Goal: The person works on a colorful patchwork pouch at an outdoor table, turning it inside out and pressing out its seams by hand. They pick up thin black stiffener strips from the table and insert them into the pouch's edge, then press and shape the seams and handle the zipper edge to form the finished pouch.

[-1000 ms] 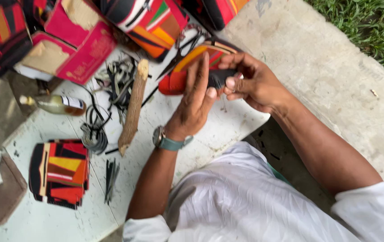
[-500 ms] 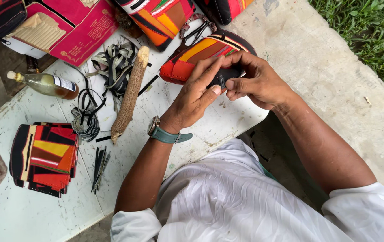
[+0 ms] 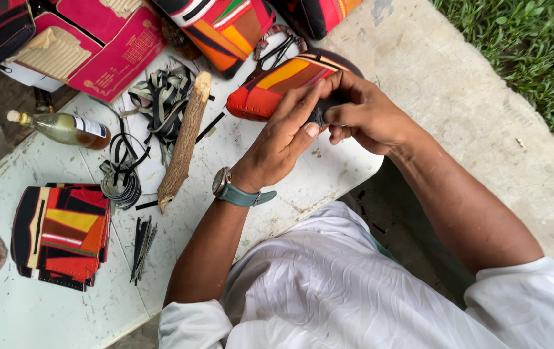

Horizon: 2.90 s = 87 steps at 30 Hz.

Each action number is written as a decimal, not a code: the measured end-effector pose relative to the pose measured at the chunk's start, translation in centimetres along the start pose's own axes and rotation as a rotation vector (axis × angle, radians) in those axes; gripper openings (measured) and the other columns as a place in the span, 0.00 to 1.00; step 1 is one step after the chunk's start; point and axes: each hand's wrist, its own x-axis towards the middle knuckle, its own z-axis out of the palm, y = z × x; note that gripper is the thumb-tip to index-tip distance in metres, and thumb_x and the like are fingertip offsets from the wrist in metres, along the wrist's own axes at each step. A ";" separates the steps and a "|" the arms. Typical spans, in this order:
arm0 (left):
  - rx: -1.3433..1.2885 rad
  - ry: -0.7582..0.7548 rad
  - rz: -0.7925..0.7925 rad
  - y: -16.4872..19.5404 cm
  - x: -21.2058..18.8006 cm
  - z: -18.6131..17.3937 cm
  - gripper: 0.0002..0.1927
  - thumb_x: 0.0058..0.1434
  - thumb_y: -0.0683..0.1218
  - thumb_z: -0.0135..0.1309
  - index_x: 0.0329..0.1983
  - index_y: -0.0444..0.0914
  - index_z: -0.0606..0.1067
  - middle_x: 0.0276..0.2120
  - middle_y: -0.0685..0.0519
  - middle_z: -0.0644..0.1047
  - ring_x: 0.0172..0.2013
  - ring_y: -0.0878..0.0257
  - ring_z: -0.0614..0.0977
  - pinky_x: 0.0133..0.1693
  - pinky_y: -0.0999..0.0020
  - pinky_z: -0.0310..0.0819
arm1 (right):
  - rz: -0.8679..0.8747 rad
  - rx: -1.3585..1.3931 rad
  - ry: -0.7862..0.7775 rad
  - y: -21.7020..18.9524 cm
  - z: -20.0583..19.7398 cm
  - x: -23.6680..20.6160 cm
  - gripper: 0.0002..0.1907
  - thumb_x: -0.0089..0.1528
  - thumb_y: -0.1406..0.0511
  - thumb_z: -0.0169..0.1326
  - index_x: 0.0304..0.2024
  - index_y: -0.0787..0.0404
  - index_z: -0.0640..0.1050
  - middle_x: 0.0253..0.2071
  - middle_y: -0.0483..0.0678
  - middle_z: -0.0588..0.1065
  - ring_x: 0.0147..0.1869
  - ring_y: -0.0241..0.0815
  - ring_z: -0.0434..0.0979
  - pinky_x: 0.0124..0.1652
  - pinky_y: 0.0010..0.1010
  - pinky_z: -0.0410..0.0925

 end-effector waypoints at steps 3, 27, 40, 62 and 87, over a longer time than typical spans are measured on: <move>-0.027 -0.009 -0.013 -0.1 -0.5 0.1 0.30 0.80 0.46 0.39 0.80 0.31 0.49 0.72 0.40 0.61 0.74 0.48 0.64 0.75 0.58 0.57 | 0.086 0.061 0.014 -0.4 -0.5 -0.4 0.14 0.58 0.70 0.53 0.48 0.60 0.72 0.34 0.46 0.75 0.25 0.33 0.76 0.28 0.25 0.75; 0.203 0.134 0.016 -3.2 2.6 0.3 0.30 0.83 0.47 0.33 0.82 0.35 0.41 0.73 0.34 0.54 0.74 0.43 0.61 0.76 0.53 0.58 | -0.182 0.112 -0.068 1.1 -1.9 2.3 0.21 0.64 0.72 0.57 0.60 0.67 0.71 0.45 0.49 0.77 0.39 0.36 0.82 0.45 0.31 0.80; 0.102 0.184 0.008 -4.8 3.1 -0.6 0.26 0.82 0.45 0.37 0.80 0.35 0.53 0.69 0.41 0.65 0.70 0.49 0.70 0.70 0.59 0.66 | -0.185 0.168 -0.073 0.1 -0.7 3.3 0.21 0.60 0.73 0.52 0.57 0.67 0.72 0.41 0.52 0.78 0.37 0.37 0.82 0.43 0.28 0.80; -0.861 0.476 -0.383 -7.5 -0.8 -0.2 0.24 0.68 0.48 0.44 0.63 0.33 0.73 0.52 0.50 0.78 0.38 0.65 0.83 0.36 0.70 0.82 | -0.561 -0.412 0.254 0.0 5.6 -1.4 0.19 0.64 0.73 0.57 0.57 0.67 0.70 0.53 0.49 0.72 0.36 0.32 0.76 0.35 0.25 0.73; -1.536 0.557 -0.411 -12.1 -7.5 -4.6 0.14 0.72 0.50 0.46 0.47 0.34 0.74 0.48 0.44 0.81 0.36 0.59 0.83 0.24 0.72 0.70 | -0.708 -0.996 0.043 -1.3 -1.4 -3.2 0.53 0.52 0.61 0.76 0.76 0.58 0.64 0.71 0.52 0.65 0.70 0.49 0.72 0.64 0.35 0.69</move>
